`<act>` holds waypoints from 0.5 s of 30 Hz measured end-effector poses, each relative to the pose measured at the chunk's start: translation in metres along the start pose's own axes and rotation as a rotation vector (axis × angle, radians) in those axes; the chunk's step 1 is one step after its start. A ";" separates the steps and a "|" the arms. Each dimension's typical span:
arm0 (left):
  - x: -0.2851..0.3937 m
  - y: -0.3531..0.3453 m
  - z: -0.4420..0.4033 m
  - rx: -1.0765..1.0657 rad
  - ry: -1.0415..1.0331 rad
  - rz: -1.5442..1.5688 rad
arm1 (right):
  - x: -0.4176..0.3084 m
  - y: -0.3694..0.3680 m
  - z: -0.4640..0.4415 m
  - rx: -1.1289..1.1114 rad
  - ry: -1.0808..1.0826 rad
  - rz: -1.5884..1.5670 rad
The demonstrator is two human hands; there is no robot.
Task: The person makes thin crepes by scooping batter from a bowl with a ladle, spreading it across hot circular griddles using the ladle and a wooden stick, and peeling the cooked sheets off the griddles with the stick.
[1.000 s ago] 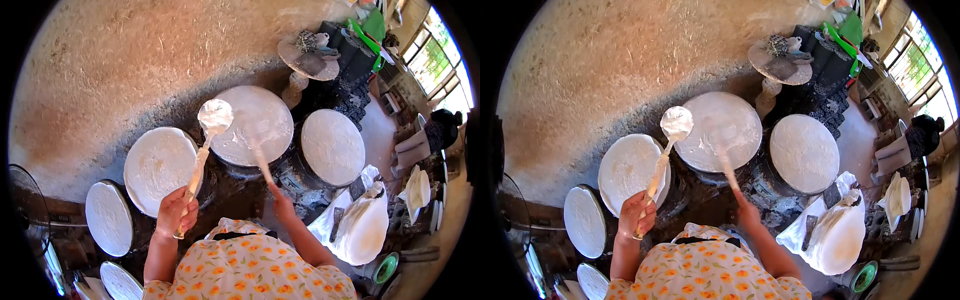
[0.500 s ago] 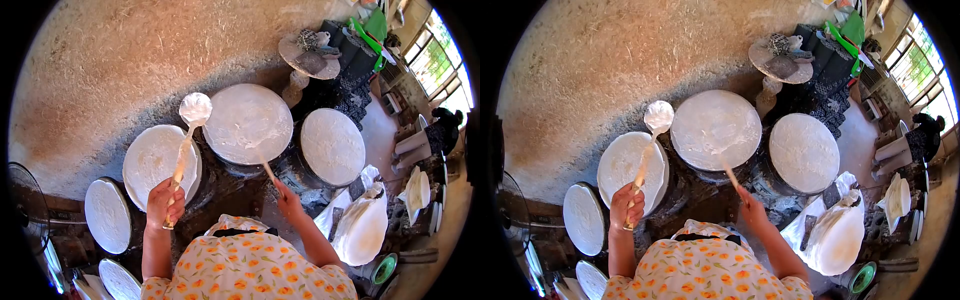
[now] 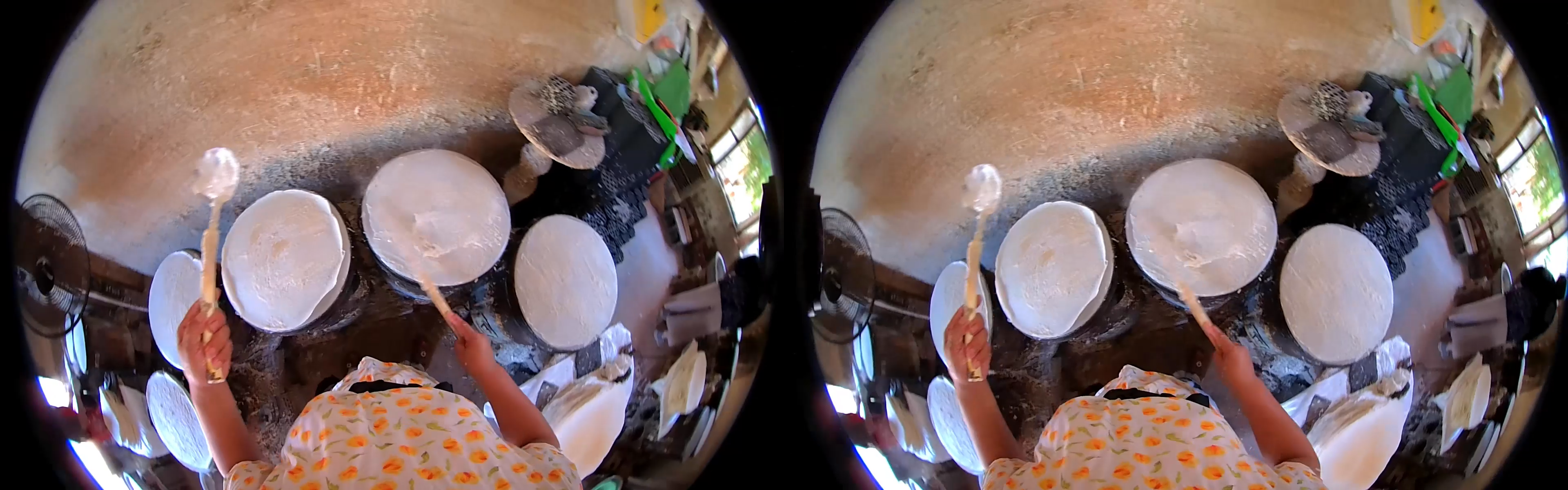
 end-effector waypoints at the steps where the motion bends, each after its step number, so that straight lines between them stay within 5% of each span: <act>1: 0.011 0.010 0.012 0.061 -0.059 -0.020 | -0.004 0.002 -0.009 -0.075 0.048 0.111; 4: 0.039 0.040 0.061 0.256 -0.231 -0.084 | -0.028 0.033 -0.066 0.079 0.321 0.176; 8: 0.061 0.094 0.138 0.318 -0.363 0.070 | -0.011 0.036 -0.125 -0.296 -0.041 0.879; 13: 0.079 0.186 0.241 0.512 -0.596 0.225 | -0.008 0.061 -0.161 -0.095 -0.157 0.993; 15: 0.075 0.257 0.293 0.532 -0.686 0.159 | -0.019 0.063 -0.156 -0.016 -0.102 0.736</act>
Point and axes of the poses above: each hand's wrist, its own z-axis away from the middle knuckle, its own y-axis out of the back of the hand, x = y × z, the point moved 6 cm from there along -z, towards the middle knuckle
